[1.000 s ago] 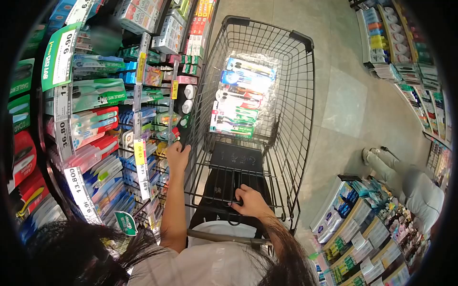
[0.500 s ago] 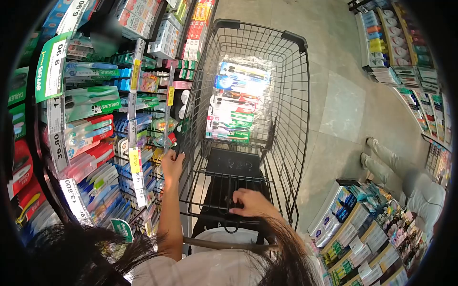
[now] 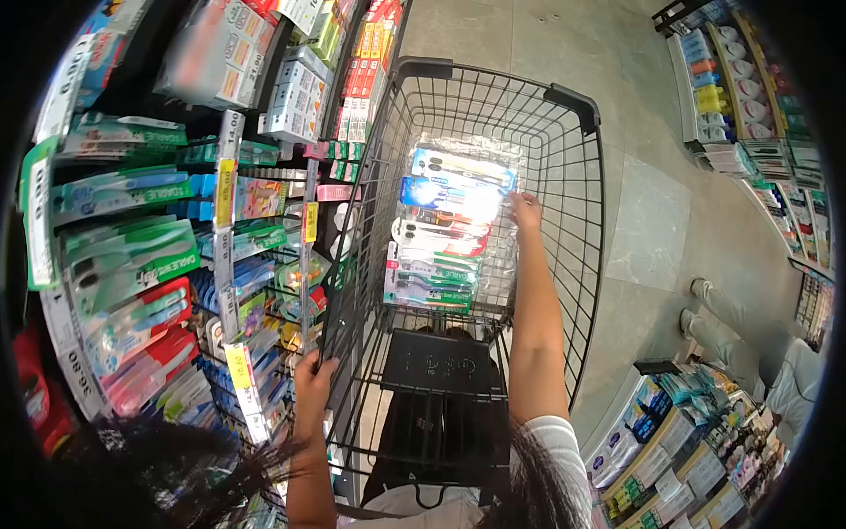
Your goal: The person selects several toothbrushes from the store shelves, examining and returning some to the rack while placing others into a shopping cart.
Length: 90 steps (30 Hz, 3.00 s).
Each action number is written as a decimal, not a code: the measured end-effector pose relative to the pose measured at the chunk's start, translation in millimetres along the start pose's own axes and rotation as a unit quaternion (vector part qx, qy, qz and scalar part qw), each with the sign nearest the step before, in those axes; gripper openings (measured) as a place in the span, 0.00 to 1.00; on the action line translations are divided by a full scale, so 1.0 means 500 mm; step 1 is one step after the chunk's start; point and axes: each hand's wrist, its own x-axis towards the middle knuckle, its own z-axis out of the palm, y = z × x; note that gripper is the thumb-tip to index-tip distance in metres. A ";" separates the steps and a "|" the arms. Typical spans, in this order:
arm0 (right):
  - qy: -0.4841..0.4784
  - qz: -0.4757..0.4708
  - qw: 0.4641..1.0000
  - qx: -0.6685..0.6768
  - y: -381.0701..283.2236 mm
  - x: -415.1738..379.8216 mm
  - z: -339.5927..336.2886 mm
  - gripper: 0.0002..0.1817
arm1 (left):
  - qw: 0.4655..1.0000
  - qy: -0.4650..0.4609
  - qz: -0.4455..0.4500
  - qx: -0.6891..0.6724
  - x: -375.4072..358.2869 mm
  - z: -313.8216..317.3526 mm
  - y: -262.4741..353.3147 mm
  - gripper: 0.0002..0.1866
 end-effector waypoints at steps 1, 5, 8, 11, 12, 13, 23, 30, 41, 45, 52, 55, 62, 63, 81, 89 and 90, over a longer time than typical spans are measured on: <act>-0.002 0.000 1.000 0.000 0.005 0.012 0.004 0.19 | 1.000 0.001 -0.017 0.003 0.000 0.001 0.005 0.09; -0.037 0.011 0.999 0.002 0.005 0.055 0.015 0.20 | 0.997 -0.001 -0.066 0.036 0.005 0.010 0.059 0.06; -0.036 0.021 0.999 0.015 0.012 0.087 0.026 0.20 | 0.997 -0.002 -0.068 0.046 0.008 0.007 0.053 0.05; -0.040 0.026 0.999 -0.008 -0.008 0.091 0.036 0.21 | 0.996 0.001 -0.065 0.069 0.011 0.009 0.070 0.05; -0.047 0.029 0.998 -0.023 -0.015 0.095 0.039 0.21 | 0.996 0.000 -0.061 0.070 0.012 0.008 0.071 0.05; -0.054 0.031 0.997 -0.038 -0.021 0.098 0.043 0.21 | 0.996 -0.001 -0.056 0.070 0.015 0.007 0.070 0.04; -0.088 0.040 0.994 -0.048 -0.049 0.094 0.080 0.19 | 0.993 0.003 -0.075 0.088 0.024 0.006 0.100 0.05; -0.203 -0.010 0.975 0.086 -0.061 0.041 0.082 0.15 | 0.988 0.018 -0.040 0.147 0.029 0.004 0.096 0.07; -0.293 0.055 0.928 0.223 -0.042 -0.259 -0.020 0.17 | 0.986 0.066 0.064 0.138 0.075 0.007 0.073 0.11; -0.400 0.046 0.886 0.229 -0.128 -0.455 -0.042 0.19 | 0.956 0.145 0.122 0.225 0.069 0.024 0.106 0.11; -0.529 0.034 0.823 0.203 -0.151 -0.717 -0.116 0.27 | 0.856 0.192 0.367 0.308 -0.108 -0.001 0.141 0.13; -0.561 0.045 0.803 0.194 -0.175 -0.808 -0.163 0.27 | 0.871 0.069 0.385 0.297 -0.213 -0.014 0.112 0.09; -0.589 -0.024 0.793 0.157 -0.132 -0.831 -0.197 0.30 | 0.875 -0.020 0.338 0.346 -0.356 -0.027 0.042 0.11; -0.578 -0.025 0.805 0.131 -0.148 -0.845 -0.201 0.32 | 0.883 -0.020 0.320 0.343 -0.376 -0.030 0.059 0.11; -0.632 -0.165 0.757 -0.009 -0.233 -1.073 -0.075 0.29 | 0.858 -0.051 0.307 0.409 -0.357 -0.026 0.063 0.16; -0.638 -0.218 0.737 -0.035 -0.290 -1.177 -0.027 0.26 | 0.859 -0.068 0.313 0.401 -0.373 -0.044 0.083 0.15; -0.635 -0.231 0.736 -0.044 -0.296 -1.188 -0.023 0.26 | 0.861 -0.075 0.303 0.401 -0.373 -0.049 0.090 0.15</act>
